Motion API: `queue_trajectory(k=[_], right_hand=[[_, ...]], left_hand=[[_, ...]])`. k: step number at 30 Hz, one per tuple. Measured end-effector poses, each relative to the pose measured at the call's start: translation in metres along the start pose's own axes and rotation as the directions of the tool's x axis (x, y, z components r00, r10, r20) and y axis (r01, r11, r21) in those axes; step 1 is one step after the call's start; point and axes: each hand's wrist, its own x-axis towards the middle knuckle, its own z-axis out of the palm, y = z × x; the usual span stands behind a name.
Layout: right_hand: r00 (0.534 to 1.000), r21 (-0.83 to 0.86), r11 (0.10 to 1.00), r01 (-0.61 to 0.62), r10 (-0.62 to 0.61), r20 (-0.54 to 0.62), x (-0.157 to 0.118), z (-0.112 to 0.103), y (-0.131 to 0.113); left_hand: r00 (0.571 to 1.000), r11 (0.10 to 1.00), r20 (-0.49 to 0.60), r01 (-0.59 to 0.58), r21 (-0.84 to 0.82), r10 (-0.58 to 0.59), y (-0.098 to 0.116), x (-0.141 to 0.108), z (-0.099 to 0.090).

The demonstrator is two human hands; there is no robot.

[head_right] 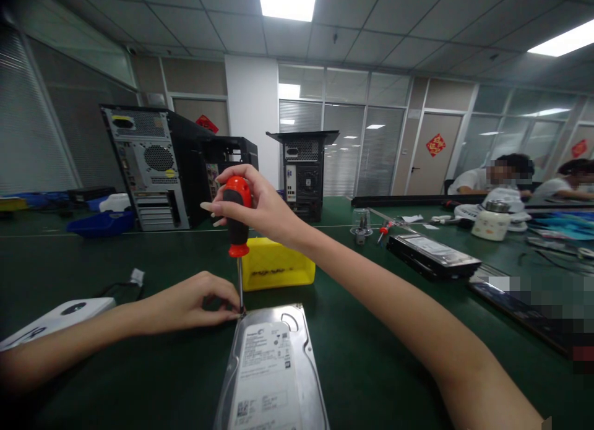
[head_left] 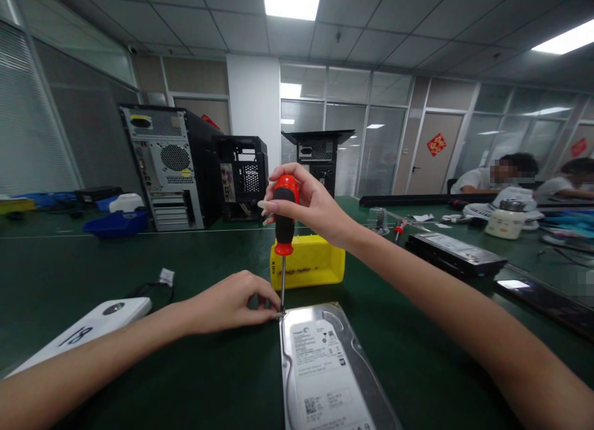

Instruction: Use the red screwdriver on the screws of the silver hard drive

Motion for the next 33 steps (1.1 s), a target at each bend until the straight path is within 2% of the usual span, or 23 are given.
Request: queue_trajectory(k=[6,9,18,33], right_hand=[[0.998,0.183,0.981,-0.056,0.054,0.016,0.0,0.001,0.005],[0.998,0.222,0.973,-0.069,0.066,0.019,0.0,0.001,0.006],[0.999,0.199,0.98,-0.009,0.0,0.046,0.0,0.003,0.008],[1.0,0.15,0.988,-0.025,0.024,0.01,0.001,0.005,0.006]], left_hand=[[1.0,1.0,-0.01,-0.004,-0.017,0.004,0.002,-0.001,-0.001],[1.0,1.0,-0.02,-0.001,-0.014,0.001,0.001,-0.001,-0.001],[0.993,0.982,-0.118,0.053,0.182,-0.032,0.003,0.001,0.01],[0.989,0.988,-0.135,0.083,0.133,-0.065,0.003,0.001,0.01]])
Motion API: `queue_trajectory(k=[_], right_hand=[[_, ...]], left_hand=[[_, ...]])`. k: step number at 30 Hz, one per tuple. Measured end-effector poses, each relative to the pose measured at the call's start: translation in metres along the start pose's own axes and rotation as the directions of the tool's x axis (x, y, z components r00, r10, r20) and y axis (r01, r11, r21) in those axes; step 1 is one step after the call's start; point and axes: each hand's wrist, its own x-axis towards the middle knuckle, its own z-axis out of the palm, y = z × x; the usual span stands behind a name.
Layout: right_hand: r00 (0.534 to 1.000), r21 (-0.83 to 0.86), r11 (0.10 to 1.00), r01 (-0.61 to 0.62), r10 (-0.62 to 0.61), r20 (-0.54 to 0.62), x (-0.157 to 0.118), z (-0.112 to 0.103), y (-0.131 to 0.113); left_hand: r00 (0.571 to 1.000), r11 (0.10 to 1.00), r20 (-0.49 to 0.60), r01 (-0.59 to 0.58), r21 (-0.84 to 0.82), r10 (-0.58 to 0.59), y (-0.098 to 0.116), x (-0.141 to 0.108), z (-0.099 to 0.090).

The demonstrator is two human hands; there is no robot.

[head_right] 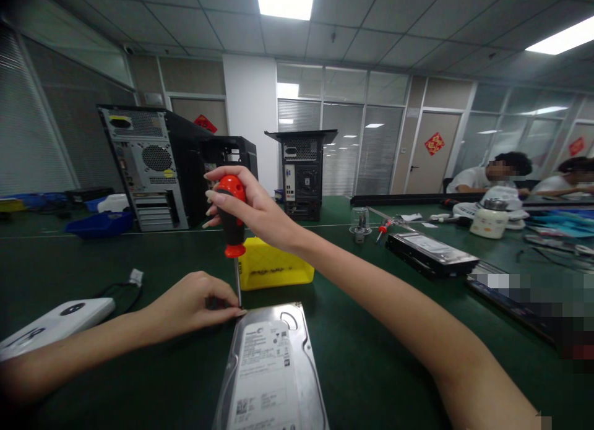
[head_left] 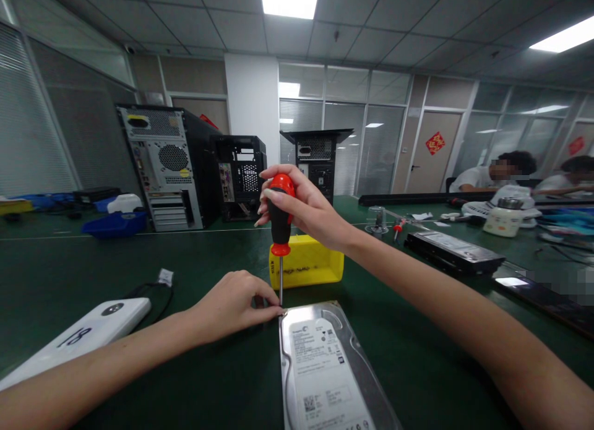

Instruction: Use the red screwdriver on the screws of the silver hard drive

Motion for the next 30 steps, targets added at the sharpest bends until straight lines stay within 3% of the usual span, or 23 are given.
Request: queue_trajectory(k=[14,23,30], right_hand=[[1.0,-0.03,0.999,0.015,-0.014,0.019,-0.001,-0.002,0.002],[1.0,-0.06,0.998,0.016,-0.015,0.017,-0.001,-0.002,0.001],[0.999,-0.013,1.0,0.025,-0.025,0.027,-0.001,-0.004,0.002]], left_hand=[[1.0,0.999,0.018,-0.023,-0.04,0.024,-0.003,0.0,-0.001],[0.988,0.958,0.145,-0.017,-0.286,0.06,-0.008,0.001,-0.008],[0.986,0.95,0.151,-0.018,-0.311,0.068,-0.01,0.001,-0.008]])
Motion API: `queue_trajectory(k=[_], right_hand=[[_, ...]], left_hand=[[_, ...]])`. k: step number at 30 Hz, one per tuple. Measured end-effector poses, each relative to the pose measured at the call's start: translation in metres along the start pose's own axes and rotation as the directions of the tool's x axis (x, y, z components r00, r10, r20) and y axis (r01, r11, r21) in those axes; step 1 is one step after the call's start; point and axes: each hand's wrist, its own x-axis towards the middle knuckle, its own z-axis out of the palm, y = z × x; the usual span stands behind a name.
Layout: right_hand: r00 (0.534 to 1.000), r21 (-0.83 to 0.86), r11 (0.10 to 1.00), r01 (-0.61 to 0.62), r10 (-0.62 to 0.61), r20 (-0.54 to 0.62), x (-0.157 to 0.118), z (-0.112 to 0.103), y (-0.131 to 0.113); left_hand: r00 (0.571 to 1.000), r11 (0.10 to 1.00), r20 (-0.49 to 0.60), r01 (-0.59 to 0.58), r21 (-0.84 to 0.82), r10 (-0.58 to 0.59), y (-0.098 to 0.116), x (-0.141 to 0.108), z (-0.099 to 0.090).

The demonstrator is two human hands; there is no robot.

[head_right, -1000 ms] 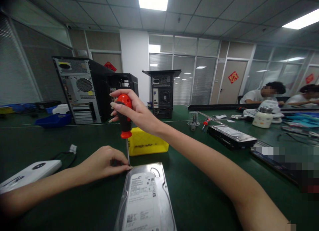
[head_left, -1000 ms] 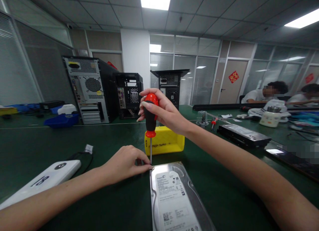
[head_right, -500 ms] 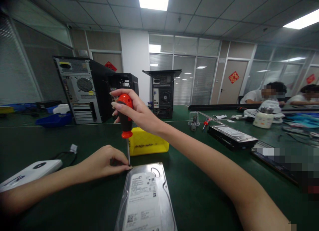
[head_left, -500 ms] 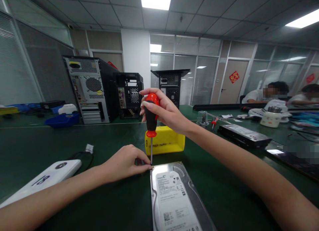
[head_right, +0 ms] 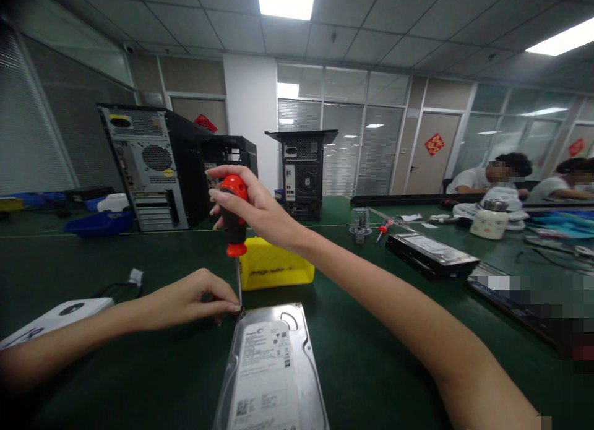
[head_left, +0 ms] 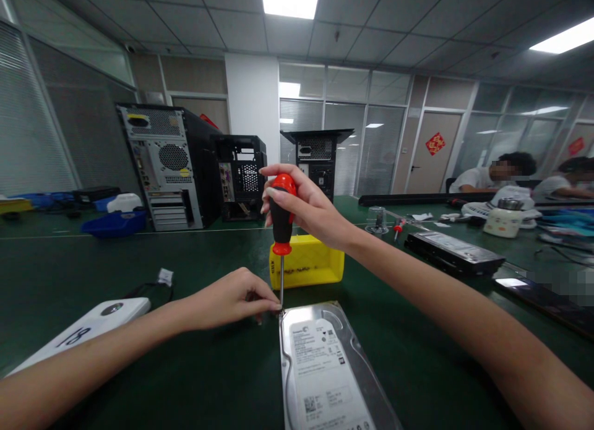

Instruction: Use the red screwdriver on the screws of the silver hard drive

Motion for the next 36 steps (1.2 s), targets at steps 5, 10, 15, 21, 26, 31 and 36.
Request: queue_trajectory(k=[5,10,15,21,26,31,36], right_hand=[[1.0,-0.002,1.0,-0.006,0.006,-0.014,-0.0006,0.0005,-0.0006],[1.0,-0.002,1.0,-0.007,0.007,-0.018,-0.0002,0.0005,0.0004],[1.0,-0.023,1.0,0.002,-0.003,-0.03,0.0014,0.0004,0.0033],[0.999,-0.056,0.998,-0.003,0.0,-0.049,0.0015,0.0002,0.003],[0.999,-0.051,0.998,0.022,-0.023,-0.035,0.0022,-0.0007,0.0051],[0.998,-0.065,0.996,0.056,-0.059,-0.038,0.0027,0.0003,0.0067],[0.997,-0.086,0.994,0.071,-0.074,-0.031,0.0018,0.0008,0.0055]], left_hand=[[1.0,0.999,-0.011,0.002,0.035,-0.002,0.0013,0.0001,0.0013],[1.0,0.998,-0.018,-0.004,0.067,0.005,0.0018,0.0007,0.0019],[1.0,0.996,-0.026,-0.005,0.092,0.008,-0.0006,0.0014,0.0031],[1.0,0.997,-0.029,-0.009,0.081,0.011,-0.001,0.0011,0.0032],[0.999,0.996,-0.032,-0.004,0.086,0.007,-0.0002,0.001,0.003],[1.0,0.996,-0.026,0.005,0.085,-0.003,0.0,0.001,0.0027],[1.0,0.997,-0.023,0.009,0.081,-0.007,0.0014,0.0012,0.0019]])
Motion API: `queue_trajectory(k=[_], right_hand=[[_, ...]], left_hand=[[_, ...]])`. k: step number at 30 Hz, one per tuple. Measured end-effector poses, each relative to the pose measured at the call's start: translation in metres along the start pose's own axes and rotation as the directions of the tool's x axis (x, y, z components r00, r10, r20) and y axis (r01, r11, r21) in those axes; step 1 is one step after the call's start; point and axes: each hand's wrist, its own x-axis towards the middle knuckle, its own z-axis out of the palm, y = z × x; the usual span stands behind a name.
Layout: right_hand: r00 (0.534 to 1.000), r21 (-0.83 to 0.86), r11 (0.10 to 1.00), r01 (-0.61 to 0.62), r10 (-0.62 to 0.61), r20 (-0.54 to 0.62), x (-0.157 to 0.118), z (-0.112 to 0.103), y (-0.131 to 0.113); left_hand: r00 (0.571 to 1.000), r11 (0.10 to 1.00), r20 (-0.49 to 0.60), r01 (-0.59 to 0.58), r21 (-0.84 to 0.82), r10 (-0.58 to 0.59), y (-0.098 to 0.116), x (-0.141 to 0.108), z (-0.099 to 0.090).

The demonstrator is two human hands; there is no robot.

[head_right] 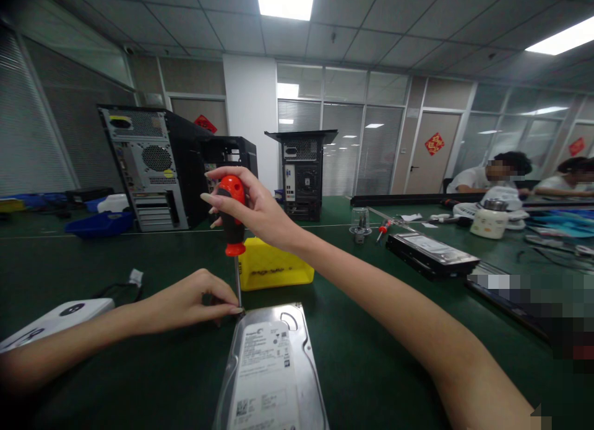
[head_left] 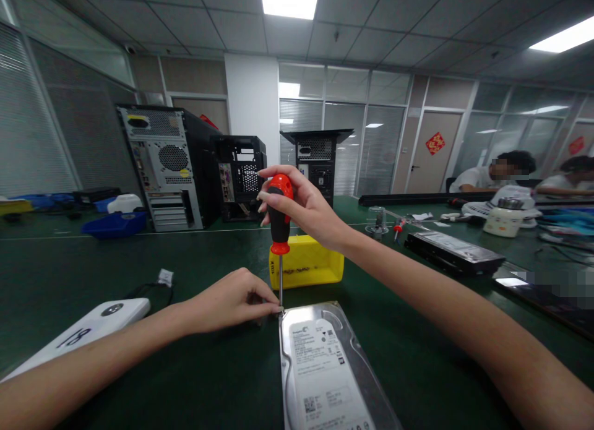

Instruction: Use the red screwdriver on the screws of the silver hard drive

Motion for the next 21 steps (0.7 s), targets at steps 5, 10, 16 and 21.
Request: queue_trajectory(k=[5,10,16,21], right_hand=[[1.0,-0.011,1.0,0.009,-0.009,0.008,0.0002,0.0,-0.0003],[1.0,-0.03,1.0,0.006,-0.006,0.006,0.0007,0.0002,-0.0007],[1.0,-0.008,1.0,0.017,-0.017,0.014,0.0006,0.0002,-0.0004],[1.0,0.027,1.0,0.004,-0.004,0.007,0.0016,0.0005,-0.0007]], left_hand=[[1.0,1.0,-0.007,0.004,0.02,-0.004,0.001,0.0001,0.0],[1.0,1.0,-0.011,-0.006,0.023,0.007,-0.0005,0.0007,0.001],[1.0,1.0,-0.016,-0.016,0.022,0.016,-0.001,0.0011,0.0011],[0.994,0.999,-0.11,0.006,0.032,-0.003,0.0011,0.0016,0.0029]])
